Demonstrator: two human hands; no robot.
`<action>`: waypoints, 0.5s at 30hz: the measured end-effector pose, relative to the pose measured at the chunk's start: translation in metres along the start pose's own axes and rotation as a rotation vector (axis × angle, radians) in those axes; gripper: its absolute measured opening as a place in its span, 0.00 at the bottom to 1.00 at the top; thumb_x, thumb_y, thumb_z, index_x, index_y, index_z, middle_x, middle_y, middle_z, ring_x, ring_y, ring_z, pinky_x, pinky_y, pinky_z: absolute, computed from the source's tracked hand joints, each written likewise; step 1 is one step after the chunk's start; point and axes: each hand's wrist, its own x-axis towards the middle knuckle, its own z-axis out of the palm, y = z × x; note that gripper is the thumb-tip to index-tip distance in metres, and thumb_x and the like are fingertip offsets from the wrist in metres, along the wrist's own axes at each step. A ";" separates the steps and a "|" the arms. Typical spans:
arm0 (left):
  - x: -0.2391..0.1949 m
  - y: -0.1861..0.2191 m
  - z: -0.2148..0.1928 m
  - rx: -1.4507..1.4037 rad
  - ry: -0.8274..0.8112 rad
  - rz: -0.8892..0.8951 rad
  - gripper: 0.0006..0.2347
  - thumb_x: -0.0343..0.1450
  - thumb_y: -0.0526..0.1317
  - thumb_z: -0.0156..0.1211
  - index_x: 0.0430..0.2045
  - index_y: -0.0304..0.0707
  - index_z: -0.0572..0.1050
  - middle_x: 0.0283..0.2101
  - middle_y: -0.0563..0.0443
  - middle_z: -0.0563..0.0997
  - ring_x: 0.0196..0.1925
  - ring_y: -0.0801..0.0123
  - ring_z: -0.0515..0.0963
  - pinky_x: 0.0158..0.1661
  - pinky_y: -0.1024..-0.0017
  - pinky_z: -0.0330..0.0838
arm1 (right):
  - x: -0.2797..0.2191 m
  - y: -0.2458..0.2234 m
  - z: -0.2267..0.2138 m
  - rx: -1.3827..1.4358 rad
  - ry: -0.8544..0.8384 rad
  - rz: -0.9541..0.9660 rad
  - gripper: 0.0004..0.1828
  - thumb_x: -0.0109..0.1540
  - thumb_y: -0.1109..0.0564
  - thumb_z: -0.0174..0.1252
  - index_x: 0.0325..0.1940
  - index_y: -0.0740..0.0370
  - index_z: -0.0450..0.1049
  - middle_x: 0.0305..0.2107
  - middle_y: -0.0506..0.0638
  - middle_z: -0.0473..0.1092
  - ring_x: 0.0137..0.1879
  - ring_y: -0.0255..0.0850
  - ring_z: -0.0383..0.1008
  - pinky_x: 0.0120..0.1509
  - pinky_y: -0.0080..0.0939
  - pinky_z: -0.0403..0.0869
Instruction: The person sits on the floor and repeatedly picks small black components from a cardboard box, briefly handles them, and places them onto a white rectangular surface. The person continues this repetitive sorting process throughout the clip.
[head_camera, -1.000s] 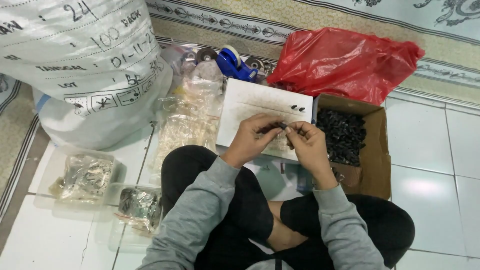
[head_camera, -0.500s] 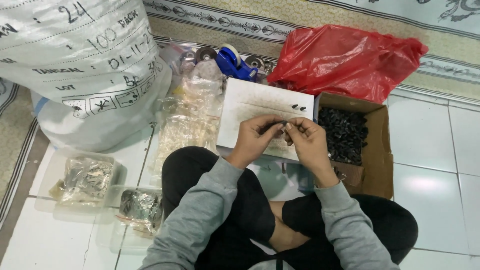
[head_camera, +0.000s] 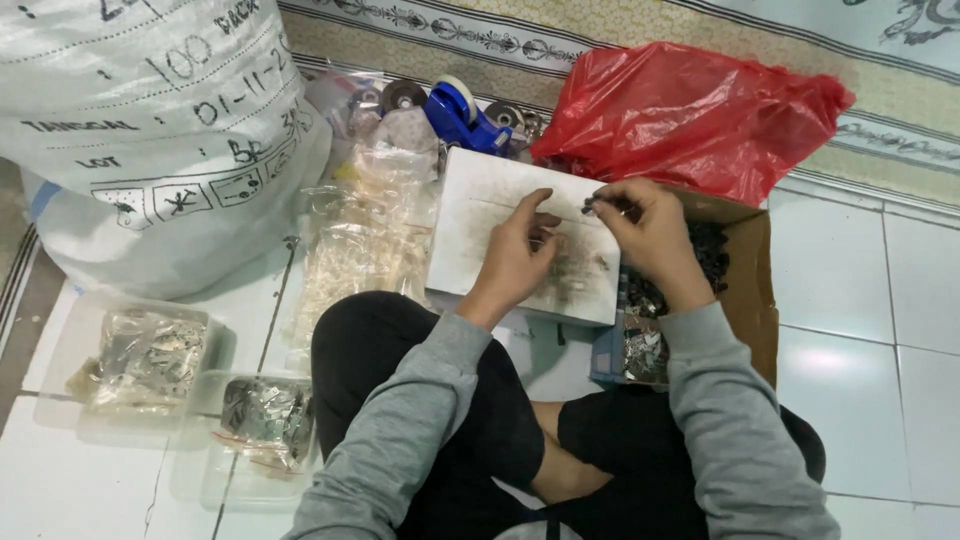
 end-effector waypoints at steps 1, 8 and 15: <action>0.002 -0.001 -0.002 -0.004 0.003 -0.002 0.24 0.72 0.32 0.59 0.65 0.27 0.62 0.49 0.25 0.80 0.50 0.42 0.83 0.50 0.53 0.80 | 0.009 0.013 -0.004 -0.003 -0.005 0.000 0.11 0.61 0.62 0.70 0.47 0.64 0.82 0.31 0.57 0.75 0.38 0.44 0.77 0.38 0.39 0.75; 0.018 -0.025 0.001 0.327 -0.104 -0.093 0.19 0.72 0.32 0.55 0.59 0.26 0.70 0.45 0.28 0.82 0.46 0.46 0.85 0.43 0.57 0.83 | 0.042 0.052 0.012 -0.478 -0.191 -0.120 0.10 0.59 0.63 0.68 0.45 0.61 0.82 0.33 0.59 0.75 0.41 0.56 0.79 0.46 0.51 0.76; 0.019 -0.035 0.003 0.390 -0.159 -0.057 0.17 0.71 0.32 0.55 0.55 0.24 0.73 0.43 0.27 0.82 0.46 0.41 0.85 0.42 0.53 0.82 | 0.045 0.116 0.045 -0.753 -0.290 -0.245 0.07 0.57 0.52 0.69 0.39 0.50 0.81 0.35 0.49 0.71 0.48 0.50 0.74 0.51 0.48 0.73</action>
